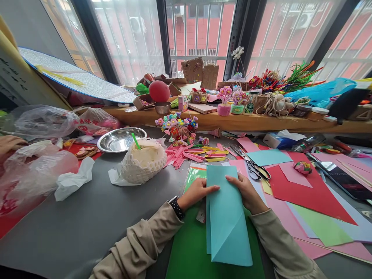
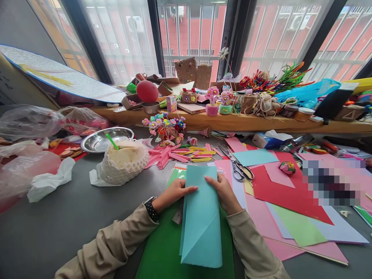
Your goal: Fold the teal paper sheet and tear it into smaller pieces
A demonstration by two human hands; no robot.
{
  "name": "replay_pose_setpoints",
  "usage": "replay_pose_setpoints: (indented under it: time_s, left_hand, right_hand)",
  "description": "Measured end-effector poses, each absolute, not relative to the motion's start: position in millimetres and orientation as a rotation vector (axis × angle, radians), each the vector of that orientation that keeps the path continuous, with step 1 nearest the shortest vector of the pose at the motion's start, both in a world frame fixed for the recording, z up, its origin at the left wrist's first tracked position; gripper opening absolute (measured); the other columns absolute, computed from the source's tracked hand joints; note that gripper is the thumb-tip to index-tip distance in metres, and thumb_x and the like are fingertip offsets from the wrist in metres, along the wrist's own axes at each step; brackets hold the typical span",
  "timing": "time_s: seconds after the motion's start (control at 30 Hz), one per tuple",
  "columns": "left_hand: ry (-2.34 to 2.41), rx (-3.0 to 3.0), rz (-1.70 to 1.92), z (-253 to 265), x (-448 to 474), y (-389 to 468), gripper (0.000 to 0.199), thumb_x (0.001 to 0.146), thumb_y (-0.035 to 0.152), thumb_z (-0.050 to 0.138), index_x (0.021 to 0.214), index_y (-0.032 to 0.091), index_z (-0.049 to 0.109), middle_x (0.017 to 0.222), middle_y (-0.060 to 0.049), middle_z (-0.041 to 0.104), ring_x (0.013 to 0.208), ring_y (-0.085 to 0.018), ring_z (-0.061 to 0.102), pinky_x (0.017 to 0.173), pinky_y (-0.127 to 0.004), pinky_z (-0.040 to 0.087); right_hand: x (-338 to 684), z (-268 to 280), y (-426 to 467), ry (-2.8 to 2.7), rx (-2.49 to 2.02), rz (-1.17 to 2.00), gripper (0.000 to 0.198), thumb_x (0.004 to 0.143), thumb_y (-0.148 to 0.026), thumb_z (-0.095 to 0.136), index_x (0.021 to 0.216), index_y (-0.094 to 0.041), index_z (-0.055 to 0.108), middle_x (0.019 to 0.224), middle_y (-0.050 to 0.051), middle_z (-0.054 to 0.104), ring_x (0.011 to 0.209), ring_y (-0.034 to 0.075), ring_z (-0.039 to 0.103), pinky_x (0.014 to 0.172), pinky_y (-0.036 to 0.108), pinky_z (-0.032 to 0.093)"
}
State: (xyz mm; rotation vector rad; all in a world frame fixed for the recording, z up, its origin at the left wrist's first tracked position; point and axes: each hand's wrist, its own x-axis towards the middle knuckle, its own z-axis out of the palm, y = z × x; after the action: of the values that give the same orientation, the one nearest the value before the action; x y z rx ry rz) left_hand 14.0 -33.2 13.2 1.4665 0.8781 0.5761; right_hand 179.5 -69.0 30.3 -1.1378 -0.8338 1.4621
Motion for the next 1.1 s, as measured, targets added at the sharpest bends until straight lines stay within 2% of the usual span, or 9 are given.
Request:
replay_pose_setpoints:
  time_s: [0.2, 0.57, 0.9, 1.1]
  left_hand:
    - [0.795, 1.281, 0.834, 13.7, 14.1, -30.5, 0.043, 0.059, 0.039, 0.066, 0.093, 0.013, 0.058, 0.092, -0.007, 0.062, 0.081, -0.018, 0.056, 0.067, -0.025, 0.044]
    - [0.860, 1.162, 0.815, 16.7, 11.3, -30.4, 0.037, 0.059, 0.041, 0.065, 0.083, 0.013, 0.063, 0.083, -0.005, 0.063, 0.072, -0.014, 0.057, 0.061, -0.021, 0.043]
    - [0.899, 1.177, 0.786, 15.8, 11.0, -30.5, 0.035, 0.061, 0.044, 0.063, 0.077, 0.013, 0.063, 0.074, -0.002, 0.061, 0.068, -0.012, 0.056, 0.062, -0.022, 0.043]
    - [0.895, 1.141, 0.778, 18.0, 11.6, -31.1, 0.036, 0.058, 0.045, 0.065, 0.075, 0.013, 0.063, 0.076, -0.003, 0.063, 0.068, -0.013, 0.057, 0.064, -0.023, 0.045]
  right_hand:
    - [180.3, 28.5, -70.0, -0.925, -1.123, 1.478, 0.039, 0.062, -0.029, 0.066, 0.096, -0.016, 0.053, 0.081, 0.004, 0.067, 0.071, 0.020, 0.063, 0.060, 0.029, 0.051]
    - [180.2, 27.5, -69.9, -0.973, -1.192, 1.445, 0.037, 0.064, -0.035, 0.063, 0.094, -0.017, 0.055, 0.085, 0.005, 0.066, 0.074, 0.021, 0.063, 0.061, 0.029, 0.051]
    - [182.0, 23.7, -68.8, -0.979, -1.219, 1.409, 0.039, 0.060, -0.034, 0.067, 0.093, -0.017, 0.057, 0.084, 0.005, 0.067, 0.074, 0.022, 0.062, 0.060, 0.029, 0.051]
    - [181.8, 24.2, -68.2, -0.978, -1.236, 1.408, 0.038, 0.059, -0.033, 0.067, 0.092, -0.018, 0.057, 0.085, 0.004, 0.067, 0.075, 0.023, 0.062, 0.060, 0.030, 0.051]
